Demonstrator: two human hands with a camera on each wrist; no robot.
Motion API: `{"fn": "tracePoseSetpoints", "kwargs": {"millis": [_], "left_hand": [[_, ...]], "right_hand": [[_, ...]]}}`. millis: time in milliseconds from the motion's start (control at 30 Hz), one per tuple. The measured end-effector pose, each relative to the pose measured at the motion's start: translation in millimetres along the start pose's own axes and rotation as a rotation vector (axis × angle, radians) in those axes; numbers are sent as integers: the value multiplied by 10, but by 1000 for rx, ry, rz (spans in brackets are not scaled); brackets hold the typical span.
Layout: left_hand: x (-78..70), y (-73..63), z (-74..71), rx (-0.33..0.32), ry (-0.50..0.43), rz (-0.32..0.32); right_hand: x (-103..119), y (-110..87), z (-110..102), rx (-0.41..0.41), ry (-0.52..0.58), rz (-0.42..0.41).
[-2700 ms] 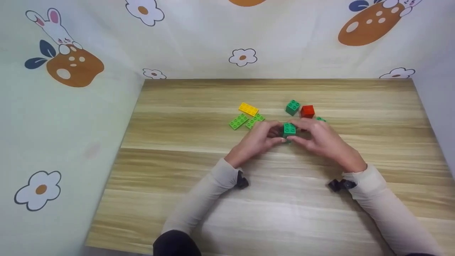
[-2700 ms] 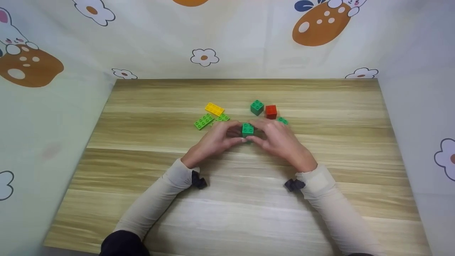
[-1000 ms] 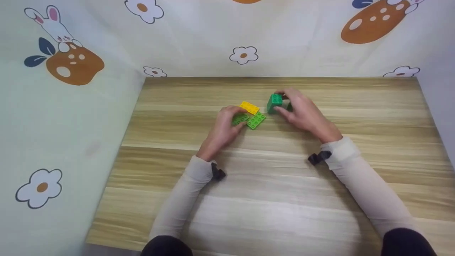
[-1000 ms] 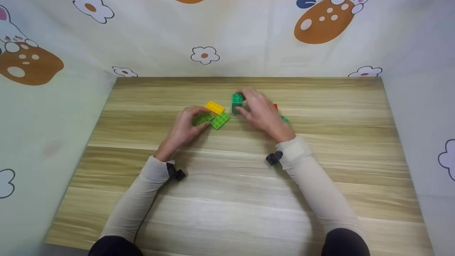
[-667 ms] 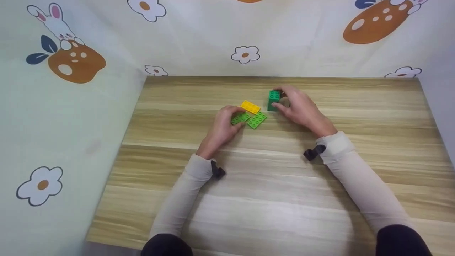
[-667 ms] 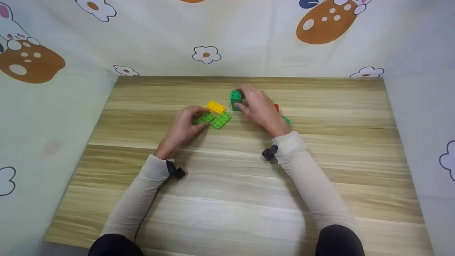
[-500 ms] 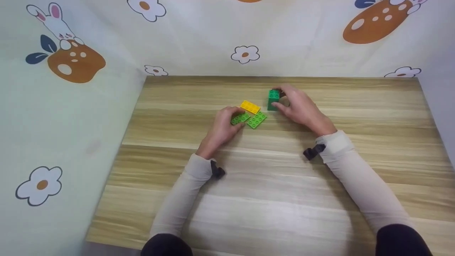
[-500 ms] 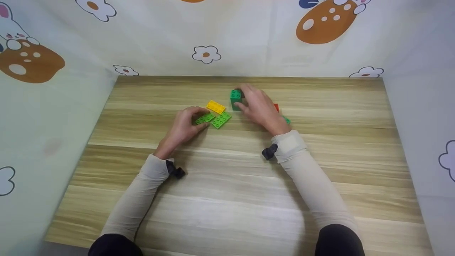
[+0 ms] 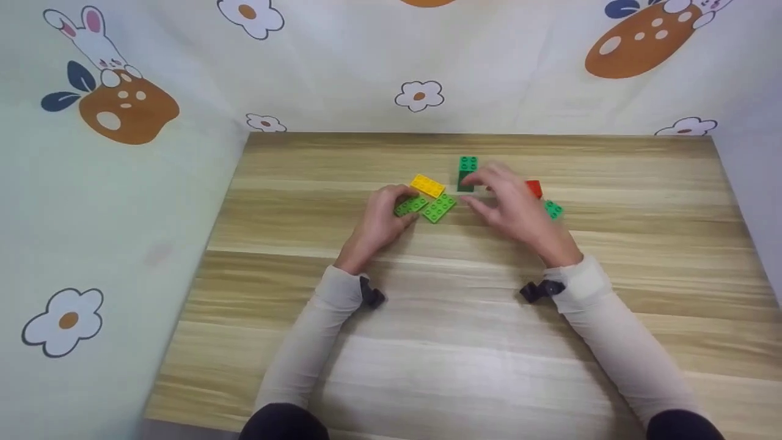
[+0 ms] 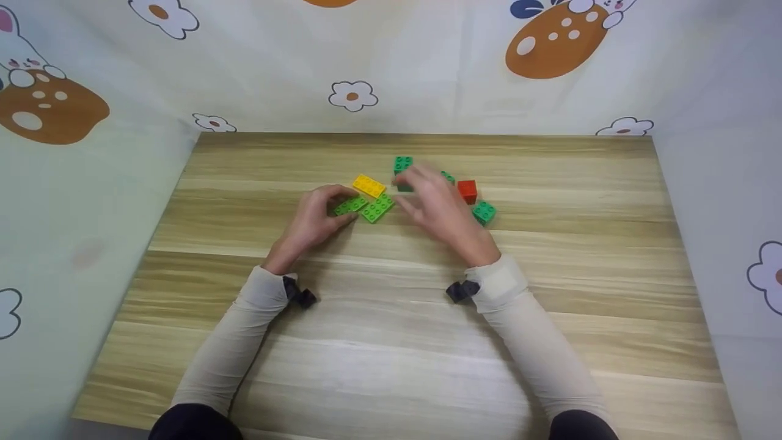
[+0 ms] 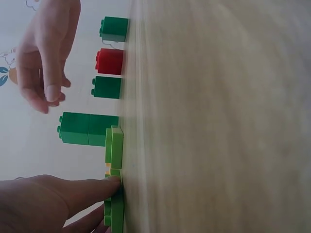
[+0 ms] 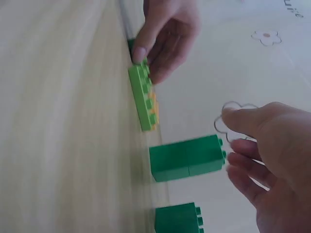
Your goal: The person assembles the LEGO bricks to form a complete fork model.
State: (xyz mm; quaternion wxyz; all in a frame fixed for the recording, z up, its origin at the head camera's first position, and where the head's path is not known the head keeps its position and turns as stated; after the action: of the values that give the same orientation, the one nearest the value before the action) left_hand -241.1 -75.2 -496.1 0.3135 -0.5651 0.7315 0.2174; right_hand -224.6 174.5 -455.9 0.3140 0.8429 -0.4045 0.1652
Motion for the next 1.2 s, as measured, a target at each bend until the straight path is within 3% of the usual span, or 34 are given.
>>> {"fn": "tracePoseSetpoints", "kwargs": {"millis": [200,333,467,800,1033,1200], "left_hand": [[7,-8,-6,-2,-15,17],[15,-17,-1,3,-12,17],[22,-16,-6,13,-12,11],[14,18,-35,24,-2,8],[-24,20,-14,30,19,13],[-99,-8,35,73,3,29]], "right_hand": [[100,-55,267,221,18,-41],[112,-94,382,304,3,-40],[116,-110,421,320,-17,-54],[102,-92,424,256,-99,-104],[40,-151,368,322,-40,-55],[-15,-243,301,348,-16,-6]]}}
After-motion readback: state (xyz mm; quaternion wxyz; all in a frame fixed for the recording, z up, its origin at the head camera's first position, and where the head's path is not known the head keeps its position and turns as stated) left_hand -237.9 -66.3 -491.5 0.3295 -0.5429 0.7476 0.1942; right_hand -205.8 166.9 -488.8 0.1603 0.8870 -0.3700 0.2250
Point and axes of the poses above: each hand's wrist, its own y-axis towards the middle knuckle, its own z-axis out of the palm, x = y × z, the point moved 4 cm from there along y, towards the middle knuckle, and after that the axes turned 7 degrees about -z, right-handed, at the moved point
